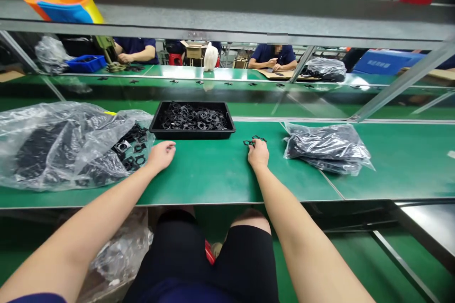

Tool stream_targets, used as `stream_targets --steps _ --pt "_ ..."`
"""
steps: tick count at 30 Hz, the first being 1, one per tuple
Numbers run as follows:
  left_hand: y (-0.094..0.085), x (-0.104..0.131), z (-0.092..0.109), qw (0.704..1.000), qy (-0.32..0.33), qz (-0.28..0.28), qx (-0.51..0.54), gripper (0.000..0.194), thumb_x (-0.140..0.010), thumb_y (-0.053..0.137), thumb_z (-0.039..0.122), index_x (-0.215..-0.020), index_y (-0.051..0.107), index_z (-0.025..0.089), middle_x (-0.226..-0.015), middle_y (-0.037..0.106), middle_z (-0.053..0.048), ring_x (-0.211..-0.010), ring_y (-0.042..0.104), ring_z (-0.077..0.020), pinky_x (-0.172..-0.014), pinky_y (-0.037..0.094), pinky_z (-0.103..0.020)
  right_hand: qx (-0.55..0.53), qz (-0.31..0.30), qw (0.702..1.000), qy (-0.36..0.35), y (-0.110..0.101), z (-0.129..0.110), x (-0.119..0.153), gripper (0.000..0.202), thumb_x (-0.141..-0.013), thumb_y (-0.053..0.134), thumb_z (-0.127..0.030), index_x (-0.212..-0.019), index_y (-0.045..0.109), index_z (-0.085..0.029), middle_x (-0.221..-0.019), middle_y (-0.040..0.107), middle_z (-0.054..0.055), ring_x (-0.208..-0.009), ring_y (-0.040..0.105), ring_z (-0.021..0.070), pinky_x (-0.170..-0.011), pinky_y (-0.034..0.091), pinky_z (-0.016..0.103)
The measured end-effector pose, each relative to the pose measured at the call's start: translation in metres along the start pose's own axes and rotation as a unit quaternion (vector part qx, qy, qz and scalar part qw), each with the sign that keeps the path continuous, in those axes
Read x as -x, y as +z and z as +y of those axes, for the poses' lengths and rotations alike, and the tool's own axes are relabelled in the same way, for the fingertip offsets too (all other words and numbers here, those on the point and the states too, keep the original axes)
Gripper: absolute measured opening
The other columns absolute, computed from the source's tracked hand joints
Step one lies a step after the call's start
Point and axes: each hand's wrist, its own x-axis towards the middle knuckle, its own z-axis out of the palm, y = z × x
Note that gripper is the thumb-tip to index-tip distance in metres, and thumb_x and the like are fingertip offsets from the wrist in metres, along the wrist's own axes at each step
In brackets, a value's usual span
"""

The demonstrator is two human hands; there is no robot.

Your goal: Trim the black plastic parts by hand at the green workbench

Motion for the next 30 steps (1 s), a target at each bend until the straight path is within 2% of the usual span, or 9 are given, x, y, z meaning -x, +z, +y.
stream_targets --steps 3,5,6,11,15,18,23,26,30 --pt "-0.044 -0.014 -0.026 0.992 -0.025 0.064 -0.102 0.040 -0.073 0.055 0.027 -0.110 0.064 0.012 -0.117 0.062 -0.016 -0.105 0.057 -0.0291 -0.099 0.038 -0.042 -0.036 0.003 0.999 -0.010 -0.002 0.003 0.004 0.028 -0.082 0.052 -0.023 -0.109 0.058 -0.015 -0.095 0.058 0.010 -0.086 0.053 0.0209 -0.077 0.039 0.032" --pt "-0.063 -0.022 -0.041 0.955 -0.055 0.046 -0.287 0.047 -0.075 0.053 0.030 -0.119 0.060 0.013 -0.124 0.058 -0.017 -0.111 0.055 -0.0308 -0.096 0.041 -0.040 -0.051 0.002 0.999 -0.014 -0.004 0.003 0.008 0.028 -0.082 0.053 -0.026 -0.107 0.058 -0.013 -0.091 0.059 0.010 -0.085 0.053 0.0214 -0.078 0.039 0.032" --pt "-0.068 -0.024 -0.046 0.944 -0.065 0.030 -0.322 0.048 -0.074 0.055 0.031 -0.119 0.060 0.013 -0.122 0.059 -0.018 -0.108 0.056 -0.0314 -0.093 0.043 -0.040 -0.052 0.000 0.999 -0.013 -0.005 0.003 0.010 0.027 -0.083 0.052 -0.028 -0.104 0.059 -0.013 -0.091 0.060 0.010 -0.084 0.052 0.0213 -0.078 0.039 0.032" --pt "-0.072 -0.025 -0.054 0.922 -0.071 -0.027 -0.381 0.038 -0.071 0.059 0.033 -0.103 0.070 0.017 -0.099 0.069 -0.017 -0.093 0.062 -0.0316 -0.083 0.046 -0.038 -0.052 0.013 0.999 -0.008 -0.012 0.002 0.021 0.026 -0.089 0.044 -0.034 -0.092 0.061 -0.016 -0.092 0.061 0.010 -0.081 0.053 0.0197 -0.073 0.038 0.030" --pt "-0.075 -0.027 -0.042 0.908 -0.040 -0.028 -0.416 0.046 -0.071 0.057 0.047 -0.103 0.070 0.016 -0.103 0.065 -0.020 -0.095 0.059 -0.0361 -0.079 0.046 -0.042 -0.079 0.001 0.997 -0.011 -0.015 0.001 0.029 0.024 -0.090 0.043 -0.034 -0.095 0.060 -0.017 -0.085 0.063 0.008 -0.075 0.054 0.0185 -0.071 0.038 0.029" --pt "-0.075 -0.029 -0.030 0.919 -0.024 -0.036 -0.391 0.047 -0.078 0.047 0.056 -0.090 0.072 0.019 -0.093 0.067 -0.015 -0.085 0.061 -0.0327 -0.072 0.046 -0.040 -0.087 -0.007 0.994 -0.062 -0.017 0.001 0.032 0.024 -0.090 0.043 -0.029 -0.095 0.062 -0.016 -0.088 0.064 0.009 -0.081 0.056 0.0198 -0.076 0.041 0.030" --pt "-0.041 -0.023 0.002 0.976 -0.018 -0.005 -0.218 0.047 -0.080 0.043 0.060 -0.088 0.069 0.022 -0.065 0.065 -0.003 -0.071 0.062 -0.0245 -0.067 0.045 -0.034 -0.076 -0.025 0.992 -0.100 -0.016 0.001 0.034 0.026 -0.090 0.043 -0.020 -0.104 0.064 -0.018 -0.101 0.061 0.009 -0.090 0.058 0.0176 -0.083 0.044 0.027" --pt "0.001 -0.012 0.025 0.998 -0.010 -0.048 -0.038 0.038 -0.078 0.051 0.053 -0.097 0.066 0.024 -0.066 0.065 0.001 -0.058 0.060 -0.0164 -0.060 0.045 -0.027 -0.106 -0.053 0.988 -0.095 -0.012 -0.009 0.039 0.026 -0.088 0.048 -0.018 -0.107 0.065 -0.019 -0.101 0.063 0.008 -0.092 0.060 0.0171 -0.088 0.044 0.027" --pt "0.061 -0.006 0.047 0.993 -0.008 -0.075 0.093 0.044 -0.075 0.055 0.054 -0.102 0.065 0.021 -0.061 0.062 0.001 -0.053 0.056 -0.0141 -0.054 0.043 -0.025 -0.186 -0.099 0.976 -0.057 0.001 -0.035 0.052 0.019 -0.084 0.057 -0.023 -0.100 0.067 -0.019 -0.093 0.069 0.005 -0.083 0.063 0.0154 -0.084 0.049 0.027"
